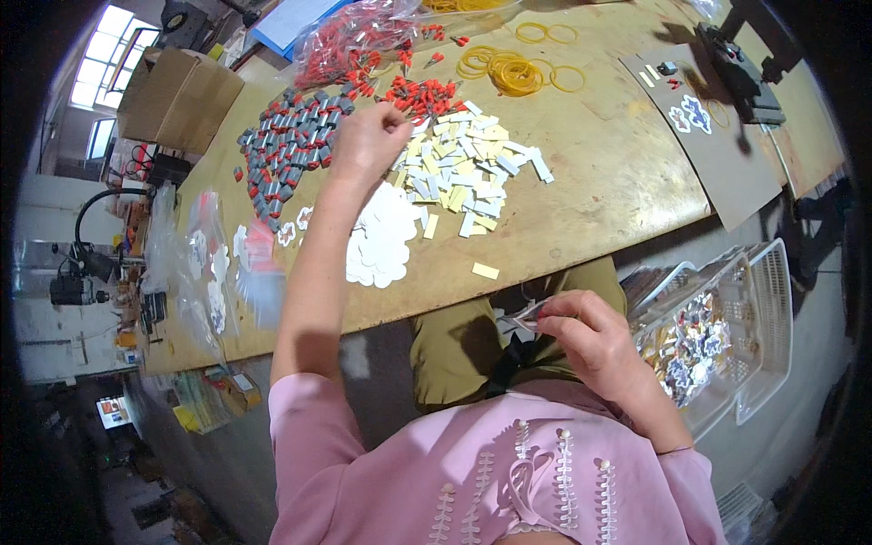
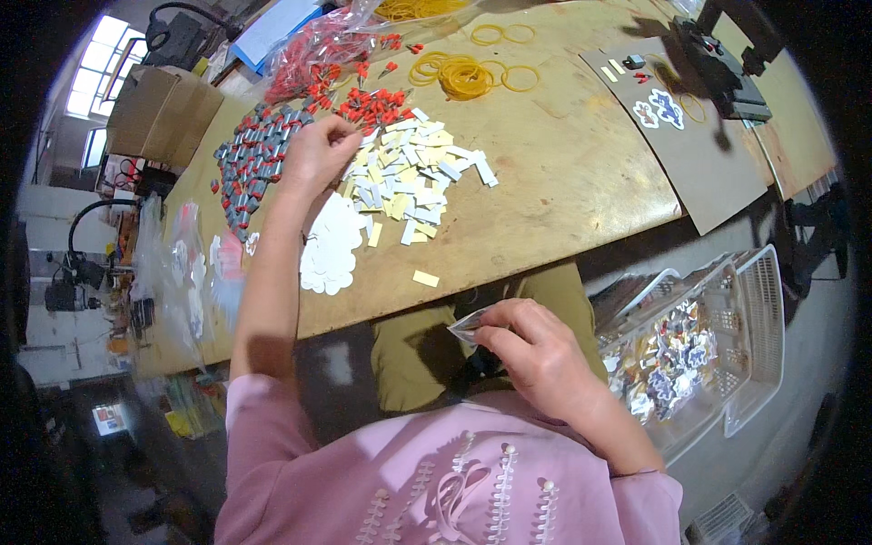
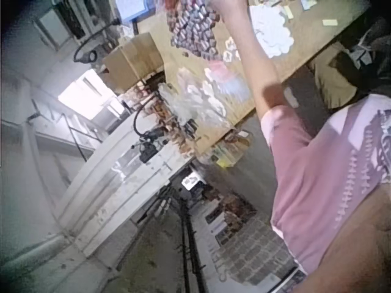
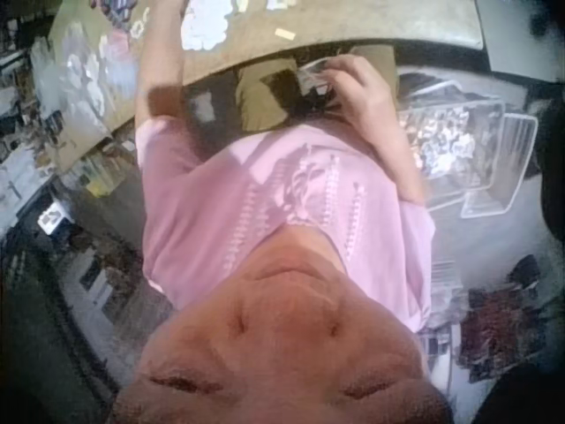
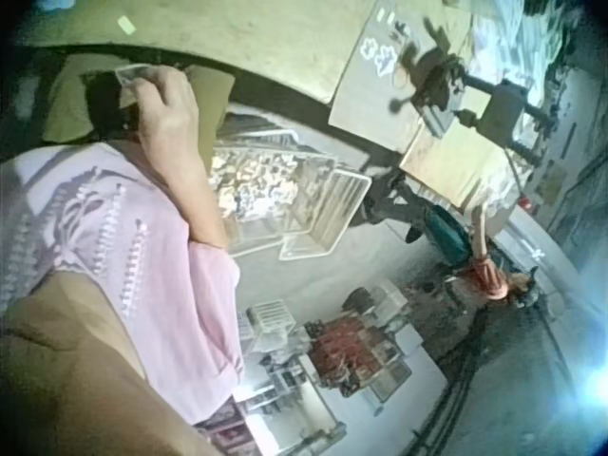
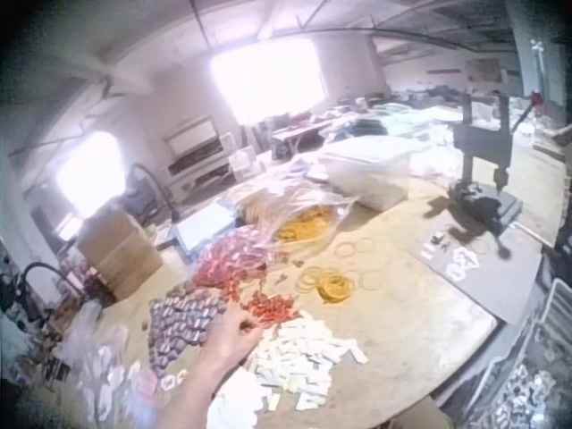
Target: The person assembles small craft kits by placing white cutouts, yellow rectangular pieces, and yellow rubber bands into clear plastic bags. The person handles each item one at a time and seals the bags after filling them.
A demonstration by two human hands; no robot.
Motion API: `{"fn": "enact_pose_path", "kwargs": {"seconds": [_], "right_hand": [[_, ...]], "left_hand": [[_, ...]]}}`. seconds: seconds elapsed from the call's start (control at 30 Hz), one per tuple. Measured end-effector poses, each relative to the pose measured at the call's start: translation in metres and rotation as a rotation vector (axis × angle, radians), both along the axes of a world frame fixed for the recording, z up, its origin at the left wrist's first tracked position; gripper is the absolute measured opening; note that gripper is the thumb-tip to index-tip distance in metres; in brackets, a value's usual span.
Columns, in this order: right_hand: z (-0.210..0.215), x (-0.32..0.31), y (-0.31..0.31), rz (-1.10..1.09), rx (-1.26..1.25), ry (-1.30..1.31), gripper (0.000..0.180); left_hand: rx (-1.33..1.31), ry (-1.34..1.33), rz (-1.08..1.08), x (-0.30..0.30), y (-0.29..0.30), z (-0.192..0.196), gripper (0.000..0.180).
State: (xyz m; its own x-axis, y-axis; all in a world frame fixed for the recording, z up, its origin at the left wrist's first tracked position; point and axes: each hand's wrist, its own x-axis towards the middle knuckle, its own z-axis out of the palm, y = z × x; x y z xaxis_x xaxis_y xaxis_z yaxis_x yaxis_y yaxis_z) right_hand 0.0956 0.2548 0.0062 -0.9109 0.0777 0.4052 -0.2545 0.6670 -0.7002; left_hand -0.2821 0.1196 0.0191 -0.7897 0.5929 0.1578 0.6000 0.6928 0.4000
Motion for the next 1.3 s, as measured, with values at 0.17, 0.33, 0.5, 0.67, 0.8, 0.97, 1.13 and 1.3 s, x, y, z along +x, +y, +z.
{"fn": "enact_pose_path", "kwargs": {"seconds": [0.17,0.33,0.5,0.67,0.8,0.97,1.13,1.3], "right_hand": [[-0.003,-0.001,0.006,-0.031,0.006,0.006,0.029],[0.002,-0.01,0.004,-0.029,0.026,0.022,0.028],[0.006,-0.014,0.0,0.016,0.004,0.027,0.029],[0.011,-0.015,0.004,-0.008,-0.004,-0.028,0.028],[0.016,-0.022,0.0,-0.001,-0.012,0.0,0.023],[0.013,-0.018,-0.001,0.018,-0.003,-0.002,0.024],[0.011,-0.01,0.011,-0.004,-0.028,-0.036,0.022],[0.005,0.0,0.018,-0.036,-0.052,-0.047,0.021]], "left_hand": [[0.214,-0.061,0.042,-0.015,-0.027,0.002,0.021],[0.671,-0.517,-0.016,-0.008,-0.038,-0.008,0.019],[0.725,-0.534,0.016,0.009,-0.046,-0.006,0.021],[0.581,-0.62,-0.182,0.116,-0.028,0.046,0.018],[0.376,-0.324,-0.612,0.193,-0.031,0.064,0.014],[0.198,0.07,-0.641,0.213,-0.023,0.054,0.014],[0.217,0.155,-0.726,0.19,0.006,0.062,0.01],[0.217,0.117,-0.528,0.099,0.073,0.046,0.024]]}}
